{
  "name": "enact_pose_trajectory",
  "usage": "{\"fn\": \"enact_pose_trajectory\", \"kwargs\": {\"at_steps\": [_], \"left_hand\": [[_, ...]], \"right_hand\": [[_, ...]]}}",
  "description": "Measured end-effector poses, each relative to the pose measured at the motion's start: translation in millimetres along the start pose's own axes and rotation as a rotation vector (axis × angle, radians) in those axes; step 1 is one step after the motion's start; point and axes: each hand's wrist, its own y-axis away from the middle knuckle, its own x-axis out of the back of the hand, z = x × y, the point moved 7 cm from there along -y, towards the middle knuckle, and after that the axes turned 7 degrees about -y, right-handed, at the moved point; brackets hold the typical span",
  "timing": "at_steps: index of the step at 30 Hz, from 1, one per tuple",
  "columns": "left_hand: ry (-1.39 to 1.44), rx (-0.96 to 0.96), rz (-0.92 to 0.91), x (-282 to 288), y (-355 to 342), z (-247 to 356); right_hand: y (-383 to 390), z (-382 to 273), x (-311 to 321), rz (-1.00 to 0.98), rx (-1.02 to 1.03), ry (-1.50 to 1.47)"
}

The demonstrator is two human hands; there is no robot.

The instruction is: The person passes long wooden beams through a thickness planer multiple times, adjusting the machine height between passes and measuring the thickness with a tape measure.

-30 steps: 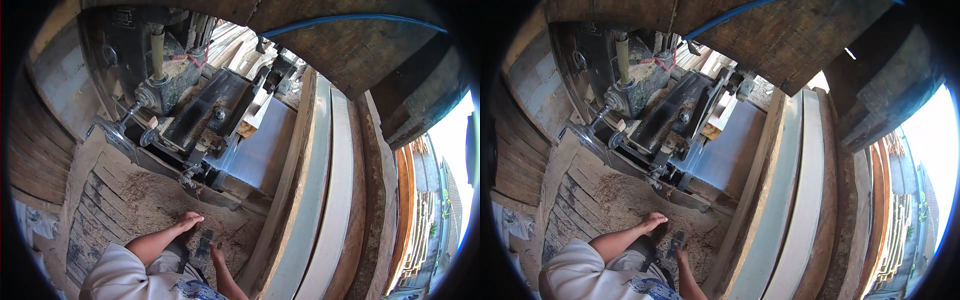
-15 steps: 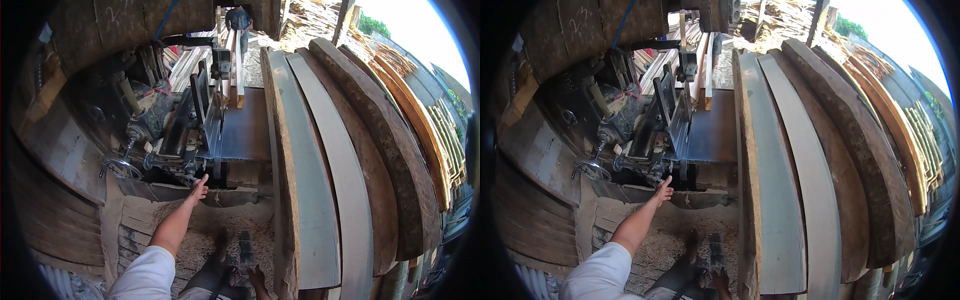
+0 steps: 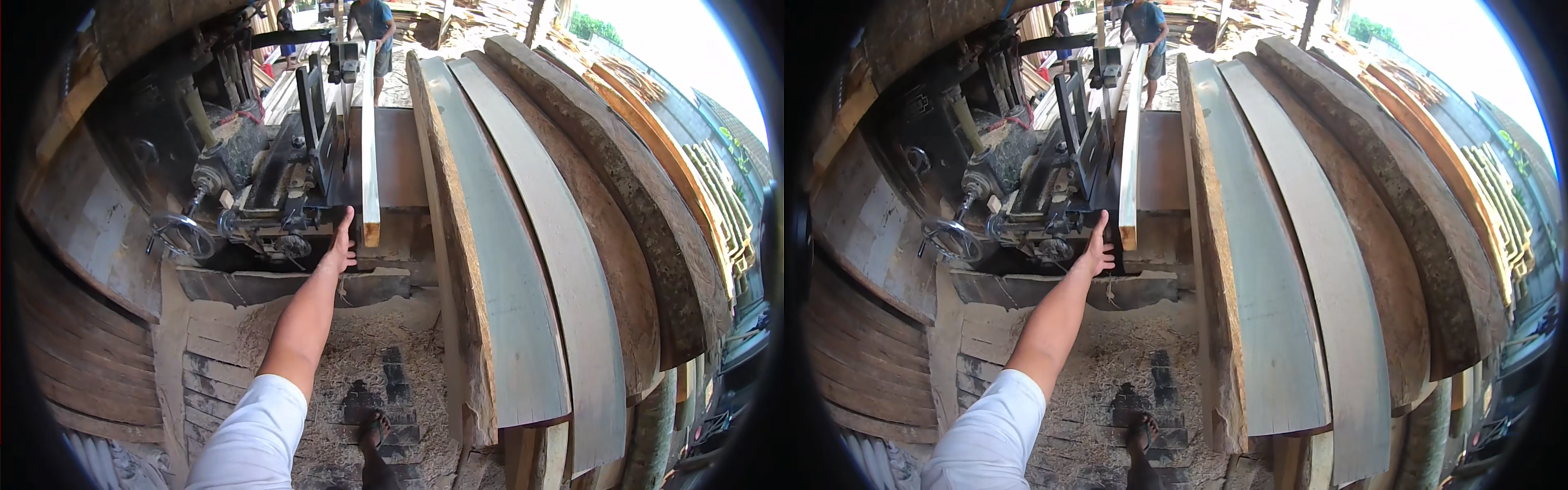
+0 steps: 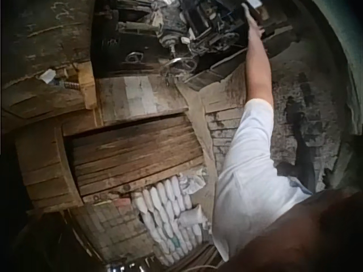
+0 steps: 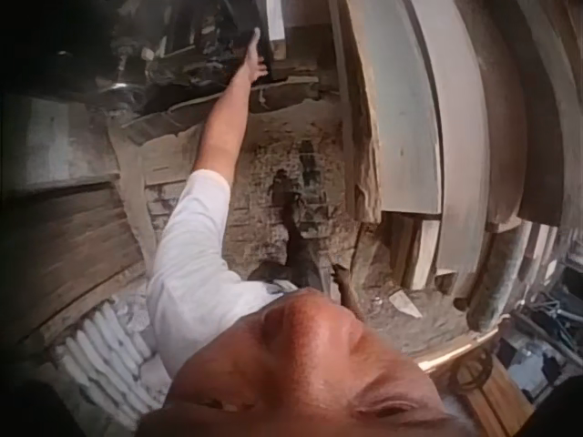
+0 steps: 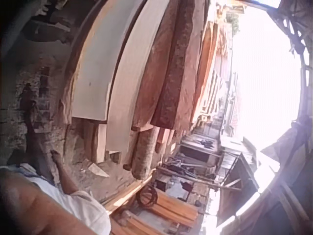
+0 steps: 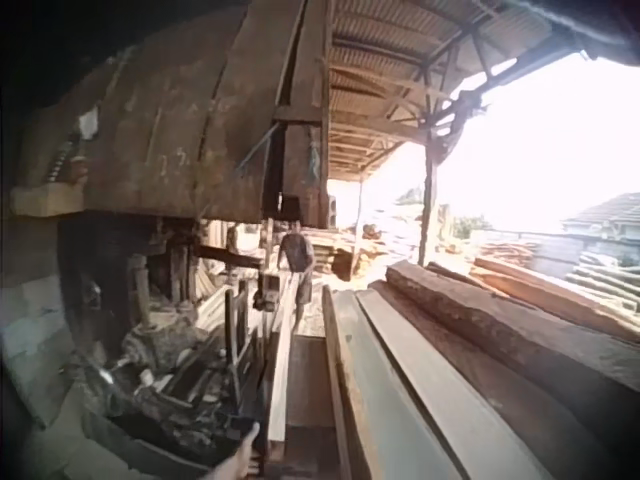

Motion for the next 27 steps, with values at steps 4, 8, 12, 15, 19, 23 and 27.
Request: {"fn": "enact_pose_trajectory", "kwargs": {"at_steps": [4, 8, 12, 15, 19, 23, 27], "left_hand": [[0.089, -0.125, -0.245, -4, 77, -83], [0.283, -0.224, -0.213, -53, 223, -207], [0.357, -0.237, -0.079, -9, 391, -341], [0.408, -0.225, -0.12, -1, 541, -410], [0.298, -0.107, -0.146, 20, 708, -550], [0.242, 0.003, -0.22, 35, 814, -637], [0.207, -0.013, -0.24, 43, 892, -686]], "right_hand": [[42, 30, 25, -0.039, -0.04, 0.027], [17, 54, 48, 0.016, 0.047, 0.023], [86, -70, -41, -0.176, 0.254, -0.09], [141, -137, -125, -0.448, 0.397, -0.152], [180, -158, -210, -0.672, 0.546, -0.25], [227, -77, -191, -0.679, 0.569, -0.275], [284, 39, -149, -0.67, 0.599, -0.234]]}}
